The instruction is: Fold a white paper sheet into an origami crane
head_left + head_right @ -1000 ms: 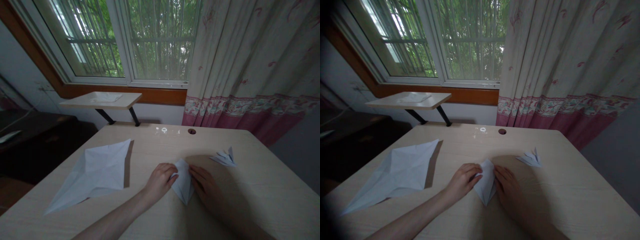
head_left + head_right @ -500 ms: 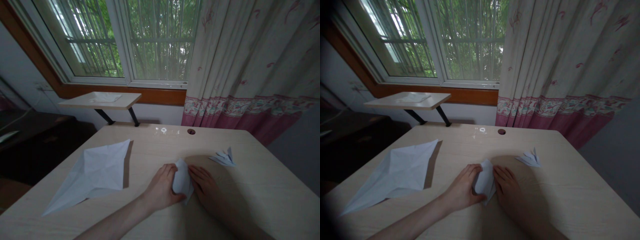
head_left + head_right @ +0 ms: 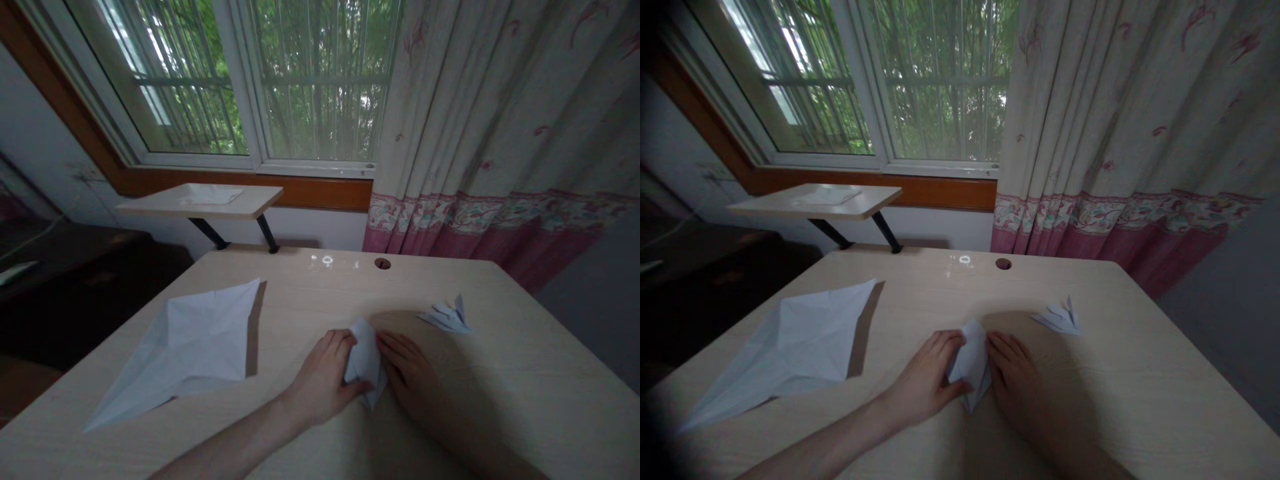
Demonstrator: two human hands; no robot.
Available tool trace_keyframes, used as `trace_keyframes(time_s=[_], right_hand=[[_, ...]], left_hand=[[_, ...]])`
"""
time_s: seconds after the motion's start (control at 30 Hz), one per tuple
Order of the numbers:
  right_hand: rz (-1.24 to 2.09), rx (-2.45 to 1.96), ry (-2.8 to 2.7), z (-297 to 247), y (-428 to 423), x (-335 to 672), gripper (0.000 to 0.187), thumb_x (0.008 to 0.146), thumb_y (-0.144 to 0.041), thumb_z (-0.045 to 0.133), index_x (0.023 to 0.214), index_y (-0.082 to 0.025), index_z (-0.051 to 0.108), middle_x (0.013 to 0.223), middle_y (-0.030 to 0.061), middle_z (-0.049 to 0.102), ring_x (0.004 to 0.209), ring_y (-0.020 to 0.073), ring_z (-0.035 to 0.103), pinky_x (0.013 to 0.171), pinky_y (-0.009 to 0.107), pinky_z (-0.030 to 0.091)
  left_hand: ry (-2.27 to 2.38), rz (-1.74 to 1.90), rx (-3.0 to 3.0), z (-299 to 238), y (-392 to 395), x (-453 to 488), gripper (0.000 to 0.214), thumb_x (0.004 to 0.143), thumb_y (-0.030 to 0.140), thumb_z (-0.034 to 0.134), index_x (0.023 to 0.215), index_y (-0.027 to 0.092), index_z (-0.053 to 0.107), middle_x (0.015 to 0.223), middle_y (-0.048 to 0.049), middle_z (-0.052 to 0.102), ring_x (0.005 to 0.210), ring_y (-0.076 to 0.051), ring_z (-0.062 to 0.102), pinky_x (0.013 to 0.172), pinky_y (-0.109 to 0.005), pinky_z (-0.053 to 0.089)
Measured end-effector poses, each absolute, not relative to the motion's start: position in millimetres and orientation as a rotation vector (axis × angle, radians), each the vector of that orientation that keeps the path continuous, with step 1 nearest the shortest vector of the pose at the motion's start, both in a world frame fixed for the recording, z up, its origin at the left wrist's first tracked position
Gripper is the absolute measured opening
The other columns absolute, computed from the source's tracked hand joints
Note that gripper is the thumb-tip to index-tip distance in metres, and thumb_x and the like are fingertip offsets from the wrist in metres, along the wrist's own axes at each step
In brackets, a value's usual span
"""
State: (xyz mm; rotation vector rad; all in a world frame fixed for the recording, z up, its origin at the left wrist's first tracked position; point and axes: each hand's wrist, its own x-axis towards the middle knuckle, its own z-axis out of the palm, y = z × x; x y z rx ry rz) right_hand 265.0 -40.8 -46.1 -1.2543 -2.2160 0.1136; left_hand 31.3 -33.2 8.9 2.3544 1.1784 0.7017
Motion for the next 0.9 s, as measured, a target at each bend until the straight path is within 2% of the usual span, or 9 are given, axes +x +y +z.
trace_keyframes(time_s=[0.1,0.2,0.37,0.47,0.63,0.9], right_hand=[[0.174,-1.282,-2.159,-46,-41,264,0.042,0.096,-0.018,0.044,0.133,-0.019,0.063,0.134,0.0110,0.066,0.125,0.0275,0.060,0.107,0.054,0.049],[0.206,-1.279,-2.125,-44,-42,263,0.041,0.095,-0.019,0.048,0.133,-0.021,0.064,0.135,0.0103,0.065,0.125,0.0271,0.060,0.107,0.053,0.049],[0.172,-1.265,-2.105,-39,-45,259,0.042,0.092,-0.018,0.051,0.131,-0.024,0.065,0.133,0.0088,0.067,0.125,0.0269,0.060,0.107,0.052,0.049],[0.155,-1.264,-2.103,-36,-47,257,0.041,0.092,-0.020,0.052,0.130,-0.025,0.066,0.131,0.0086,0.068,0.124,0.0273,0.060,0.106,0.052,0.050],[0.142,-1.268,-2.141,-31,-49,258,0.038,0.093,-0.020,0.052,0.127,-0.024,0.068,0.130,0.0081,0.069,0.124,0.0270,0.061,0.105,0.051,0.050],[0.136,-1.282,-2.148,-27,-49,256,0.035,0.091,-0.013,0.050,0.119,-0.021,0.069,0.121,0.0097,0.071,0.115,0.0270,0.063,0.101,0.051,0.051]], left_hand=[[1.181,0.796,2.282,7,-30,29,0.024,0.094,0.020,0.059,0.118,0.016,0.056,0.118,-0.0114,0.062,0.113,-0.027,0.056,0.101,-0.046,0.048],[1.174,0.857,2.193,3,-27,28,0.028,0.090,0.008,0.051,0.115,0.017,0.058,0.116,-0.0106,0.063,0.113,-0.026,0.056,0.102,-0.044,0.047],[1.132,0.872,2.138,3,-25,26,0.044,0.074,0.003,0.051,0.114,0.019,0.058,0.120,-0.0100,0.061,0.119,-0.026,0.053,0.106,-0.044,0.042],[1.153,0.813,2.166,7,-26,26,0.051,0.071,0.005,0.054,0.119,0.020,0.057,0.124,-0.0100,0.060,0.121,-0.028,0.051,0.107,-0.047,0.040],[1.167,0.666,2.280,11,-28,26,0.058,0.074,0.010,0.059,0.131,0.022,0.056,0.131,-0.0100,0.056,0.124,-0.031,0.048,0.105,-0.050,0.039],[1.154,0.700,2.301,12,-28,26,0.033,0.089,0.011,0.055,0.118,0.022,0.064,0.121,-0.0075,0.061,0.117,-0.027,0.052,0.100,-0.045,0.039]])
